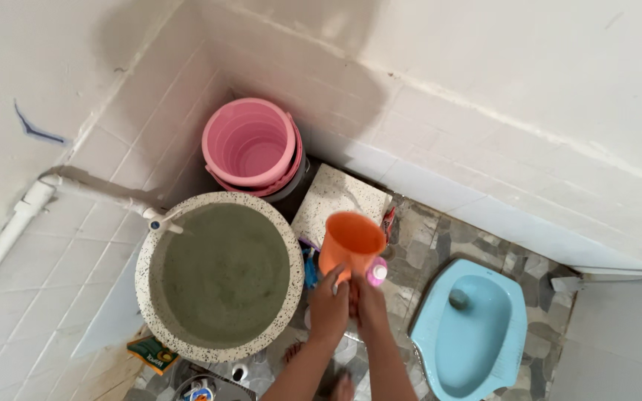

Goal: The person scrubs a light blue squat toilet with a long-handled brush and repeatedly rinses it by scooping water from a large basin with an orange plastic scoop. The person also rinses the brush and the scoop during the process.

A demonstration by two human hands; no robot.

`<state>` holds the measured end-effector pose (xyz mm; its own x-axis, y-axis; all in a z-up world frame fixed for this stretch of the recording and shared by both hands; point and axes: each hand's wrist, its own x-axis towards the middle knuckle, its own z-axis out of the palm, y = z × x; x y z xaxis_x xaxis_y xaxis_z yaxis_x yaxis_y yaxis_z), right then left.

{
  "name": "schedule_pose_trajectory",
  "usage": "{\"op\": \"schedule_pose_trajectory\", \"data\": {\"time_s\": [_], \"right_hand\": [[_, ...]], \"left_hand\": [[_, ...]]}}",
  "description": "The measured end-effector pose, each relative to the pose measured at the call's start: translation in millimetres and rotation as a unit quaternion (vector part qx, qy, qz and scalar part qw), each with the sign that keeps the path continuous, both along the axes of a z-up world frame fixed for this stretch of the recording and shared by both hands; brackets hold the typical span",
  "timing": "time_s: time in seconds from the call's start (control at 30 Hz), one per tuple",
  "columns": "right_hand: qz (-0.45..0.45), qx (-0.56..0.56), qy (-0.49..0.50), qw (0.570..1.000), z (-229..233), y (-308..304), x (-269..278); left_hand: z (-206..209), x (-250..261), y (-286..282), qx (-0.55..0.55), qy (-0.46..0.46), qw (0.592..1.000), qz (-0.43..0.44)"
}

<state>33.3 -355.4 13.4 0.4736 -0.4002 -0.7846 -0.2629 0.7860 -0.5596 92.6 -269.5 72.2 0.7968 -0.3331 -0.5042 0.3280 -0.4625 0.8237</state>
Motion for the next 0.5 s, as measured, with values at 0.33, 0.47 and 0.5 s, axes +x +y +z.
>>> {"op": "schedule_pose_trajectory", "data": {"time_s": [0.33,0.47,0.5], "right_hand": [[0.12,0.025,0.128,0.984,11,15,-64],[0.161,0.013,0.092,0.983,-33,-17,0],[0.229,-0.031,0.14,0.963,-45,-31,27]], "left_hand": [[44,1,-6,0.054,0.136,0.989,-0.013],[49,16,-10,0.069,0.076,0.995,-0.009],[48,23,-12,0.054,0.047,0.997,0.0]]}}
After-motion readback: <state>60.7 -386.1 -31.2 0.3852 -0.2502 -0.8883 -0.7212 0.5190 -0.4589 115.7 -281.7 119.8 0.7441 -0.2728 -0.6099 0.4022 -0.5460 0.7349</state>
